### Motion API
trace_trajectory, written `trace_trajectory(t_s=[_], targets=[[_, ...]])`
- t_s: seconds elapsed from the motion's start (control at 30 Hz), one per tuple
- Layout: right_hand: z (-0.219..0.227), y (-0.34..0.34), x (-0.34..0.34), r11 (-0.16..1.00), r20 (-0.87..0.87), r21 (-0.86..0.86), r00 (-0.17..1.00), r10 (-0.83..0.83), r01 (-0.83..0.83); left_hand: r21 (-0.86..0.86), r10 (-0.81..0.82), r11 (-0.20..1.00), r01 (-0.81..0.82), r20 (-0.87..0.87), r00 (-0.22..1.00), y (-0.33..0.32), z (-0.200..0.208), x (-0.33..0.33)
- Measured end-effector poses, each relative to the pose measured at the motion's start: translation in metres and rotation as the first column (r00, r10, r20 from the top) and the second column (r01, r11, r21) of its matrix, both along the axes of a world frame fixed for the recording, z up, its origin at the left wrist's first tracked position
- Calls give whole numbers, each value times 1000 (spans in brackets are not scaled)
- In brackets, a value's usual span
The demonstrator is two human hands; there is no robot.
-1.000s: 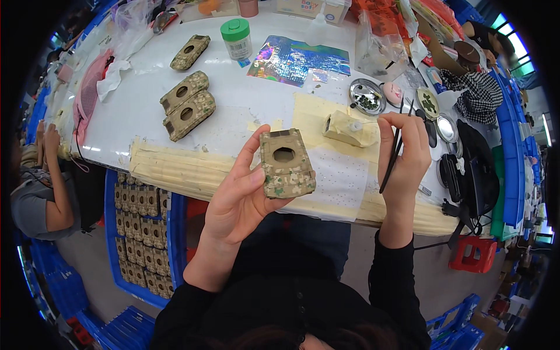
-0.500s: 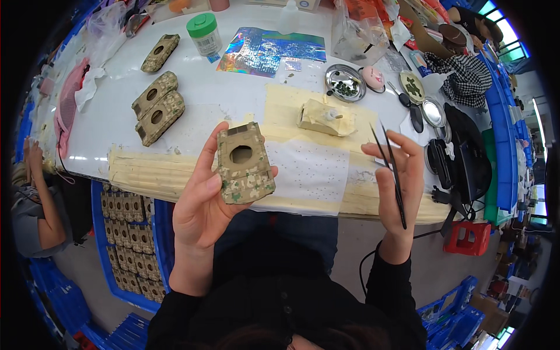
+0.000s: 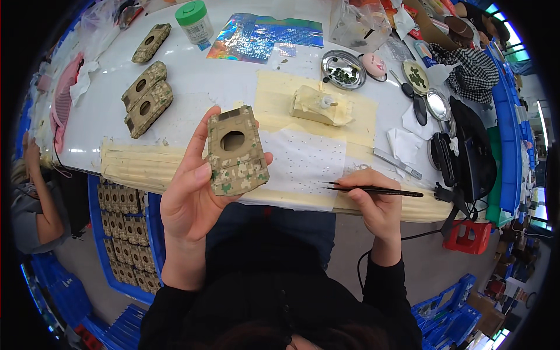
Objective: Apply detail paint to the body of a small toy tank using a brush.
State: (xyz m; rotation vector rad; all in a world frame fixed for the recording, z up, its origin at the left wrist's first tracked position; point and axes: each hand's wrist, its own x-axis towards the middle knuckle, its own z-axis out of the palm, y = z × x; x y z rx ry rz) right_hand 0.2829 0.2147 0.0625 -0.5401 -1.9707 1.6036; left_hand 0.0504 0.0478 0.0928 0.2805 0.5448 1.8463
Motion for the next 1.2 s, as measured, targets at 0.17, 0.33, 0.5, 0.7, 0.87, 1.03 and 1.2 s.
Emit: trace_trajectory(t_s=[0.17,0.33,0.5,0.7,0.87,1.03,1.2], targets=[[-1,-6,-3,997,39,-59,998,-44,46,41,-43,998,43,11,999,5,-1,1],[-1,-8,-2,998,74,-47,997,-34,37,45,-34,998,33,23,999,5,0,2],[-3,-9,-2,998,78,-48,997,-26,29,57,-35,998,33,24,999,4,0,0],[-2,-9,-2,999,98,-40,995,-22,26,43,-23,999,22,20,1000,4,1,1],[-2,-9,-3,999,110,-18,994,-27,29,50,-29,998,31,-25,999,2,-5,0],[-2,-9,-3,1000,115,-1,993,-23,23,44,-21,999,21,-7,1000,2,-4,0],[-2,-8,-3,1000,111,-11,994,-21,22,47,-17,999,16,22,1000,2,0,0]])
